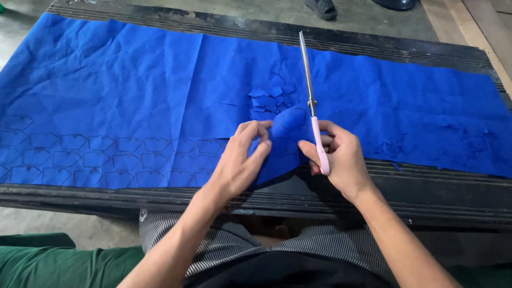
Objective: Using scissors to precisely cut out small decorative shapes from a sheet of blue fabric.
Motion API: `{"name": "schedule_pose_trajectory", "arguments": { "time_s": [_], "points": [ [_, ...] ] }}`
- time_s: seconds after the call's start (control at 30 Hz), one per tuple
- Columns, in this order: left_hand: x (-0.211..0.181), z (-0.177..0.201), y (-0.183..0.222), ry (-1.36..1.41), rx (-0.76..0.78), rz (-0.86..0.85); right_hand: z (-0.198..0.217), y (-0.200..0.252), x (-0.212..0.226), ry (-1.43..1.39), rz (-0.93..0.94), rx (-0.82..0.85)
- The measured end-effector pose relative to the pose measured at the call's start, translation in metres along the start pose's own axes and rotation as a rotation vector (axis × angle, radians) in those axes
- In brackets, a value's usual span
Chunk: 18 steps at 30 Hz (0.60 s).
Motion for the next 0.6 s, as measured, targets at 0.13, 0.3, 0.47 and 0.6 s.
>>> {"name": "schedule_pose_trajectory", "arguments": {
  "time_s": [0.13,0.3,0.47,0.6],
  "points": [
    [0.022,-0.003,-0.027,0.086,0.078,0.065,0.006,-0.002,0.005,0.013,0.006,0.002],
    [0.002,0.014,-0.034,-0.238,0.127,0.219,0.009,0.0,0.009,0.018,0.009,0.004],
    [0.021,0.021,-0.046,-0.272,0.203,0.362,0.008,-0.002,0.011,0.026,0.011,-0.007],
    [-0.001,0.015,-0.036,-0.096,0.306,0.403,0.005,-0.005,0.01,0.011,0.021,-0.022]
  ]
}}
Point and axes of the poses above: each hand's wrist, its own y-axis away from the middle knuckle, its own z-axis out of the back of the hand, x = y × z, the point moved 9 cm from there along -y, towards the middle knuckle, and after that the axes turned 13 degrees about z, right-handed, at the moved point
